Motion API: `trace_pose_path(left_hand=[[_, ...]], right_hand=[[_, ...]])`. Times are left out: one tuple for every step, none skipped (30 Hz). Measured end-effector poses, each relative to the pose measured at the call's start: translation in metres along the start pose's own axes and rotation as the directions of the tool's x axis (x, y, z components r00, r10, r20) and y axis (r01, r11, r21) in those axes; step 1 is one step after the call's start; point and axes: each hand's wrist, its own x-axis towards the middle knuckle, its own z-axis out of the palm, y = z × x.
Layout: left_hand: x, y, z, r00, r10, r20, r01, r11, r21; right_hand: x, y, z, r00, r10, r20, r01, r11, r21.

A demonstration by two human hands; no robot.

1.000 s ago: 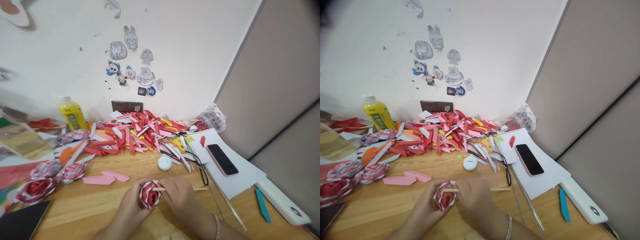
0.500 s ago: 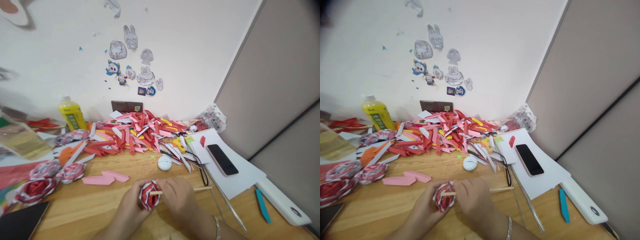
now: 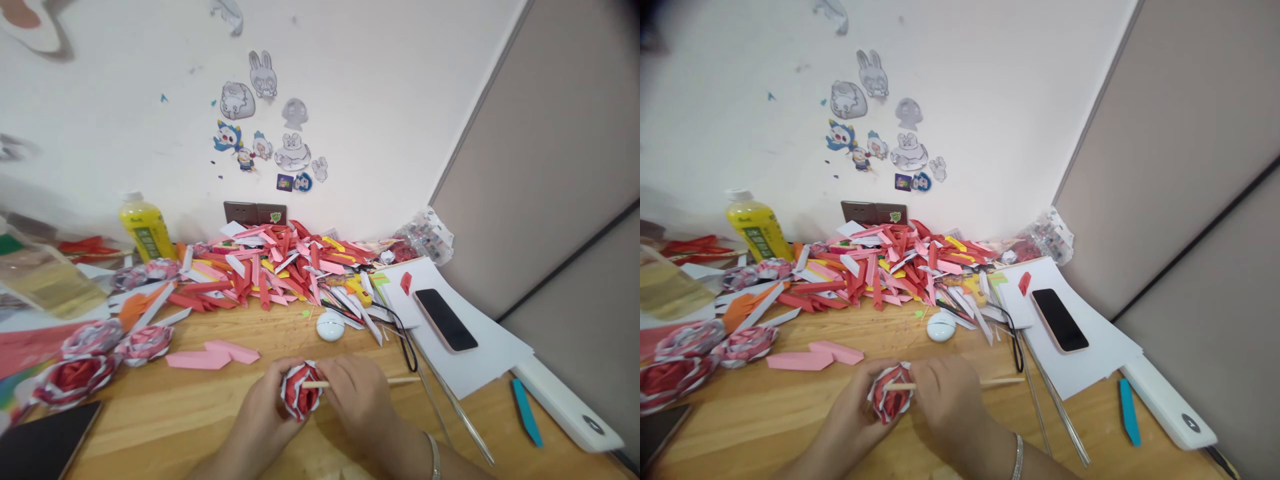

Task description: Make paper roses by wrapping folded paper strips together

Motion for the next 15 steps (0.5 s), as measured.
trace_pose_path(left_hand=[[-0.0002, 0.0000, 0.0000, 1.000, 0.004, -0.003, -0.004, 1.000, -0.001], [-0.0003, 0.0002, -0.0001, 1.000, 0.010, -0.009, -0.010, 1.000, -0.002], [-0.0004, 0.0005, -0.0003, 1.000, 0.017, -0.011, -0.018, 1.000, -0.003], [-0.0005, 0.0007, -0.0004, 1.000, 0.024, -0.012, -0.024, 1.000, -0.005], [-0.0007, 0.0007, -0.0004, 1.000, 0.028, -0.013, -0.028, 1.000, -0.009], [-0.0010, 0.0005, -0.0004, 1.000, 0.028, -0.009, -0.028, 0.999, -0.016], [-0.0012, 0.0001, -0.0003, 1.000, 0.024, -0.005, -0.024, 0.999, -0.024], [-0.0015, -0.0005, -0.0001, 1.000, 0.019, 0.000, -0.019, 0.999, -0.031], [-0.0017, -0.0010, 0.0001, 1.000, 0.015, 0.000, -0.015, 0.999, -0.036], [-0.0018, -0.0014, 0.0002, 1.000, 0.014, -0.001, -0.014, 0.999, -0.038], [-0.0018, -0.0014, 0.0002, 1.000, 0.015, -0.004, -0.015, 0.999, -0.036], [-0.0017, -0.0011, 0.0001, 1.000, 0.017, -0.011, -0.018, 0.999, -0.035], [-0.0015, -0.0005, 0.0000, 1.000, 0.020, -0.018, -0.020, 0.999, -0.037], [-0.0012, 0.0003, -0.0003, 1.000, 0.020, -0.020, -0.021, 0.999, -0.041], [-0.0009, 0.0012, -0.0005, 1.000, 0.020, -0.023, -0.021, 0.999, -0.045]], right_hand=[[-0.0001, 0.0003, -0.0003, 1.000, -0.003, 0.001, 0.003, 1.000, 0.004], [-0.0001, 0.0007, -0.0006, 1.000, 0.000, -0.003, 0.000, 1.000, 0.011], [-0.0002, 0.0011, -0.0007, 1.000, 0.010, -0.009, -0.010, 1.000, 0.019], [-0.0004, 0.0016, -0.0007, 0.999, 0.026, -0.018, -0.025, 0.999, 0.026], [-0.0006, 0.0021, -0.0005, 0.999, 0.046, -0.022, -0.045, 0.998, 0.031], [-0.0009, 0.0025, -0.0002, 0.998, 0.063, -0.024, -0.062, 0.997, 0.035], [-0.0013, 0.0029, 0.0002, 0.997, 0.072, -0.024, -0.071, 0.997, 0.038], [-0.0018, 0.0031, 0.0007, 0.997, 0.073, -0.020, -0.072, 0.997, 0.040], [-0.0021, 0.0032, 0.0012, 0.998, 0.069, -0.017, -0.068, 0.997, 0.044], [-0.0023, 0.0031, 0.0016, 0.998, 0.063, -0.017, -0.062, 0.997, 0.048], [-0.0023, 0.0029, 0.0019, 0.998, 0.058, -0.021, -0.057, 0.997, 0.050], [-0.0022, 0.0025, 0.0021, 0.998, 0.053, -0.029, -0.052, 0.997, 0.050], [-0.0017, 0.0020, 0.0021, 0.998, 0.050, -0.032, -0.048, 0.998, 0.051], [-0.0012, 0.0015, 0.0020, 0.998, 0.047, -0.034, -0.046, 0.998, 0.050], [-0.0004, 0.0011, 0.0017, 0.998, 0.044, -0.034, -0.043, 0.998, 0.049]])
